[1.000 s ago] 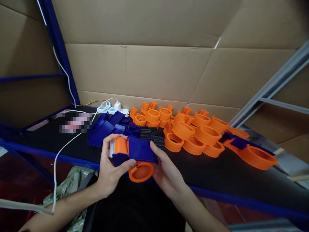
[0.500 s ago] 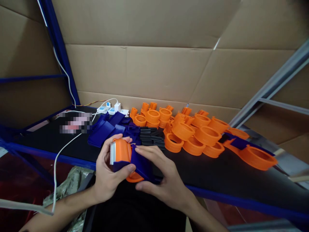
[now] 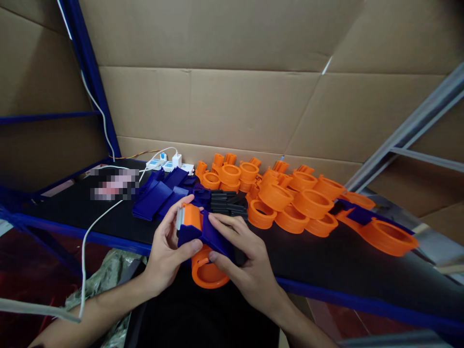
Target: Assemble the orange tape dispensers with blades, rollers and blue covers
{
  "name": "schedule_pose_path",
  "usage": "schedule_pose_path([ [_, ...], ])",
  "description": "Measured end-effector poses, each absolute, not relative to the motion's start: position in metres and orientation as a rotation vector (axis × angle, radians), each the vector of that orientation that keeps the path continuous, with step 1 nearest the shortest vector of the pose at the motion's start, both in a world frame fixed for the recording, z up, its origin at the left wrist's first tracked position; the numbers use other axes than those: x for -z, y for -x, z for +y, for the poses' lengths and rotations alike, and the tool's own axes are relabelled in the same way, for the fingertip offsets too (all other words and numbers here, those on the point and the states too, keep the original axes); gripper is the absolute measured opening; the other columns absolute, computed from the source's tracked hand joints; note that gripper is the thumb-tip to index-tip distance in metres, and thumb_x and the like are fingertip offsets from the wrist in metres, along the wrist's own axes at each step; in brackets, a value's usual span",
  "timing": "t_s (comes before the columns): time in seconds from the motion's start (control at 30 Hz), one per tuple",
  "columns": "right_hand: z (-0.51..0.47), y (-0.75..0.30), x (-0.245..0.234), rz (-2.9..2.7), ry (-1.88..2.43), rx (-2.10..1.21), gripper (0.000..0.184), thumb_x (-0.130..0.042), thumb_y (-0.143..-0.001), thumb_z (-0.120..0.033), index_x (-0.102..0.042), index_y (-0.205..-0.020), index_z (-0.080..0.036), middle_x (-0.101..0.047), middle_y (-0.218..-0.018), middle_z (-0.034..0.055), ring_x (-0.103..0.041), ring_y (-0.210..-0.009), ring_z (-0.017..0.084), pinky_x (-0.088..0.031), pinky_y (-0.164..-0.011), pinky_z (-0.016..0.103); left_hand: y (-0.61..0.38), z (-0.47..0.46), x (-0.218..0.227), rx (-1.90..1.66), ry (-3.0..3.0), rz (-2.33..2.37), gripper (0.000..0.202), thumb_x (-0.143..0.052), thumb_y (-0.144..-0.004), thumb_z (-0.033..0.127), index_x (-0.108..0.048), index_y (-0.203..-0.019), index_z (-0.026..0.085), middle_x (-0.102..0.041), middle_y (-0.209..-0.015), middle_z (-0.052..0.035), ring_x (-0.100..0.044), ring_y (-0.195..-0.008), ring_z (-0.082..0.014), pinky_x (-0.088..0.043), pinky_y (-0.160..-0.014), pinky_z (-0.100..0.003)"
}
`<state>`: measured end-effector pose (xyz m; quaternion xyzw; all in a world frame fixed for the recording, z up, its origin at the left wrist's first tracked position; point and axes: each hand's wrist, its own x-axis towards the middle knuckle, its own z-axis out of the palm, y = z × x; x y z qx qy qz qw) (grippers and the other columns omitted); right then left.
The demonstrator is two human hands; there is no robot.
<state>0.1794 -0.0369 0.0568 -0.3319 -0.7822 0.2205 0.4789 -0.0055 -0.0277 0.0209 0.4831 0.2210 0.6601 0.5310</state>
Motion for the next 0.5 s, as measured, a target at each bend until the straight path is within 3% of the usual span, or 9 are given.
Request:
schedule_pose_path([
  [0.1,-0.0373,-0.1784,-0.0557,-1.896,0.817,-0.559,0.05,-0.075,-0.086,-0.034,-0.063,-0.134,-0.037,-0.065,-0.134,0.0058,-0.059,-0.12,0.028,-0.041,-0.108,0.049,0.0055,-0.0265,-0.02,-1.58,-1.118,0.523,0.071,-0.082,-0.075,0.027,-0.055,-0.141,0.026,-0.056,-0.144,-0.0119,-0.055,-0.13,-0.0329,-0.049,-0.105,-0.042],
  [0.33,-0.0402,-0.1771,-0.0538,-1.881,0.845,-0.546,0.05,-0.073,-0.087,-0.035,-0.063,-0.135,-0.036,-0.064,-0.135,0.0066,-0.058,-0.121,0.029,-0.04,-0.109,0.05,0.0056,-0.0258,-0.0194,-1.571,-1.084,0.534,0.073,-0.084,-0.073,0.03,-0.056,-0.14,0.025,-0.065,-0.134,-0.0127,-0.064,-0.119,-0.0335,-0.054,-0.098,-0.043],
  [0.5,-0.0403,-0.1771,-0.0465,-1.845,0.876,-0.516,0.052,-0.073,-0.087,-0.032,-0.06,-0.137,-0.037,-0.064,-0.134,0.0055,-0.058,-0.121,0.027,-0.038,-0.11,0.05,0.004,-0.0247,-0.0181,-1.557,-1.042,0.54,0.06,-0.082,-0.076,0.029,-0.063,-0.132,0.022,-0.067,-0.13,-0.0137,-0.062,-0.123,-0.0335,-0.052,-0.101,-0.042],
])
